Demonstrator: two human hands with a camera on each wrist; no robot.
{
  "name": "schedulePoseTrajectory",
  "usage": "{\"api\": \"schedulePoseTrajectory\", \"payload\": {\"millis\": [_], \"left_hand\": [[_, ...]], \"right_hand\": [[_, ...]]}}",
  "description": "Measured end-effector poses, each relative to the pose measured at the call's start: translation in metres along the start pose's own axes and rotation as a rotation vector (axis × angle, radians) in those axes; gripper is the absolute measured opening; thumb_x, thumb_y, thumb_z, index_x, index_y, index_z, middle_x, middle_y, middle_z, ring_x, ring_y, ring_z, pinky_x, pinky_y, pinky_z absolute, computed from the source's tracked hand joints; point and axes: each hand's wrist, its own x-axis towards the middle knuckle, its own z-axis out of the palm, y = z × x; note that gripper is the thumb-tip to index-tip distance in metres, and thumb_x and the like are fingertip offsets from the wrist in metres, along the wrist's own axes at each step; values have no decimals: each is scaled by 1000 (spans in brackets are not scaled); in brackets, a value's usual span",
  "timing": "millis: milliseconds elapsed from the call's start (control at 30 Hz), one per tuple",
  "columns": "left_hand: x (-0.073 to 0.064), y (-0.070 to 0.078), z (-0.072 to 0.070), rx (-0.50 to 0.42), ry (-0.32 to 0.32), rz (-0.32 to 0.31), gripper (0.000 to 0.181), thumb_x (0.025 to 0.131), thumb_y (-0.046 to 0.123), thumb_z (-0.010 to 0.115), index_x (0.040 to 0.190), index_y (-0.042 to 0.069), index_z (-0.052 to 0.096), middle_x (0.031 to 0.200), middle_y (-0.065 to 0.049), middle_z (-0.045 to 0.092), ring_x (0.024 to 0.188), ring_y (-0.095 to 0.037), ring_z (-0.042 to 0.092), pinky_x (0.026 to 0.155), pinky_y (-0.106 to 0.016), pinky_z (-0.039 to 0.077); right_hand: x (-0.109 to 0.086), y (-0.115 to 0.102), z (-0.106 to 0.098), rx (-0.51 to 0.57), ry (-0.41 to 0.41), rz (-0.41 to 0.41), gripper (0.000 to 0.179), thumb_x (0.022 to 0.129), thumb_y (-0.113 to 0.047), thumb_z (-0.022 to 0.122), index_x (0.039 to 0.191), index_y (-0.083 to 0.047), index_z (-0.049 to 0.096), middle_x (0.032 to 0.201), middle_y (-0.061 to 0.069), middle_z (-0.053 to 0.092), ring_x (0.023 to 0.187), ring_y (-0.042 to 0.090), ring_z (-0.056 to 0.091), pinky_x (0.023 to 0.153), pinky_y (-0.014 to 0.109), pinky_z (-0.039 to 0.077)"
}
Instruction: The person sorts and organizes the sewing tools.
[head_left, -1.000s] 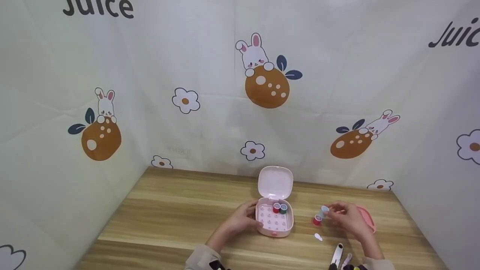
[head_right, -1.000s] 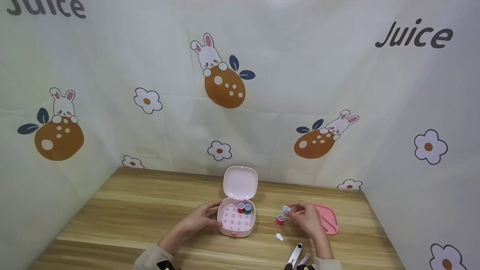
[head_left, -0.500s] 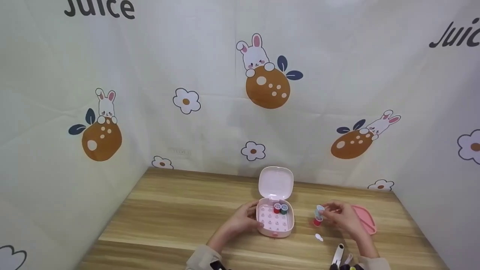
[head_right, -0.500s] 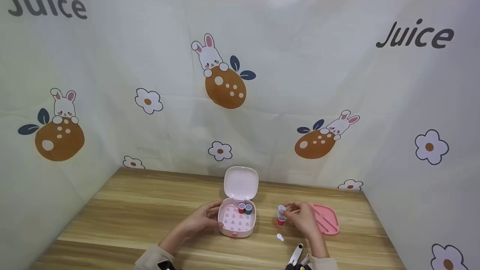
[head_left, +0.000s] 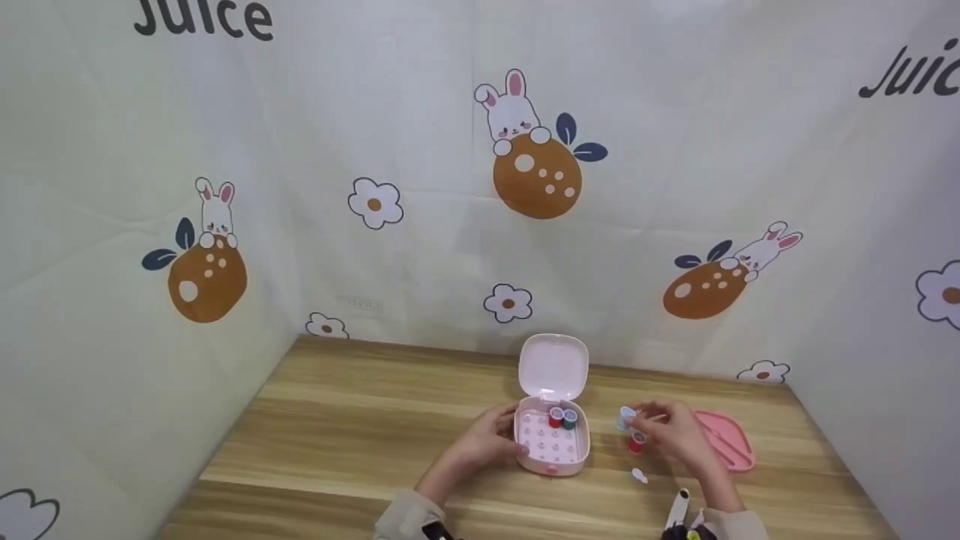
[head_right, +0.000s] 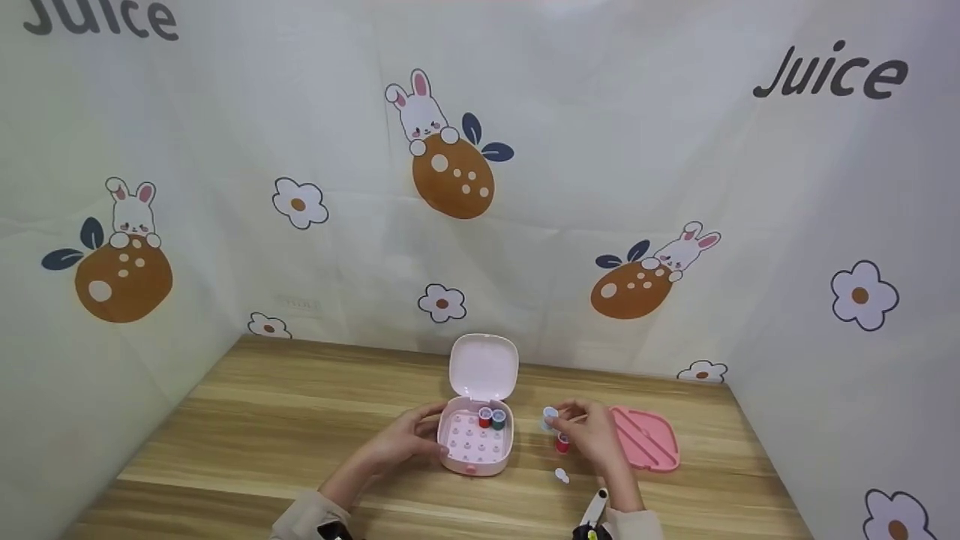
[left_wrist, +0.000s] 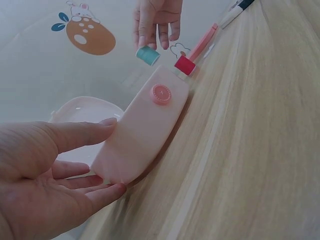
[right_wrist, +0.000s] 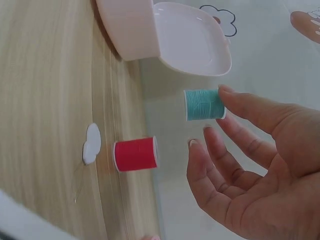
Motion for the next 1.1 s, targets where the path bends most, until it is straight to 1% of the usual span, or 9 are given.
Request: {"api": "schedulePoseTrajectory", "payload": {"millis": [100,167,233,367,533,633,700,867,1100], "left_hand": [[0,0,0,-6,-3,0,85,80,-14,72,157,-10,36,159,-37,39,150,-50,38,109,-46,55],[0,0,0,-11,-11,13,84,80,-14,72,156,-11,36,159,-37,39,150,-50,38,113,-48,52],[1,0,0,-22,-25,35,83,80,-16,70,155,-14,35,158,-39,39,149,-51,39,115,-50,49],[2,-2,0,-24,-36,58,82,80,-18,70,154,-16,34,157,-40,41,148,-51,40,117,-51,47],[2,-3,0,-9,-26,44,83,80,-17,71,155,-15,34,157,-39,40,150,-51,38,118,-51,45],[2,-3,-1,-14,-29,40,83,80,-17,70,155,-15,34,157,-39,40,150,-51,37,117,-50,47],[2,-3,-1,-22,-30,39,84,80,-17,70,155,-15,34,158,-38,40,150,-50,37,117,-50,47],[2,-2,-1,-20,-30,38,85,79,-15,71,156,-12,36,158,-38,41,149,-49,40,118,-50,46],[2,-3,0,-6,-25,35,85,79,-14,72,156,-13,35,157,-38,42,148,-49,42,117,-50,47]], "right_hand": [[2,-4,4,21,0,17,33,95,-7,75,119,15,68,97,11,69,85,22,69,66,28,62],[3,-6,6,35,-10,19,34,95,-8,76,120,14,69,97,10,68,82,20,68,65,27,61],[4,-8,9,47,-28,6,35,95,-8,76,121,14,68,97,11,68,79,19,67,63,26,61],[6,-11,14,38,-43,-21,36,96,-10,75,122,14,68,98,11,68,79,19,64,61,25,58],[7,-17,22,26,-18,0,33,96,-10,76,119,12,70,98,11,70,75,19,63,57,25,55],[7,-23,27,32,-8,7,31,94,-10,77,118,10,71,98,11,70,78,20,64,59,27,56],[7,-25,29,31,-9,9,30,94,-10,77,117,9,72,98,12,71,82,22,65,63,29,58],[10,-28,34,56,-30,7,31,94,-11,78,118,7,72,100,12,70,86,25,68,70,33,63],[13,-32,45,75,-44,-28,29,94,-11,78,116,8,73,99,11,69,85,21,66,67,29,62]]}}
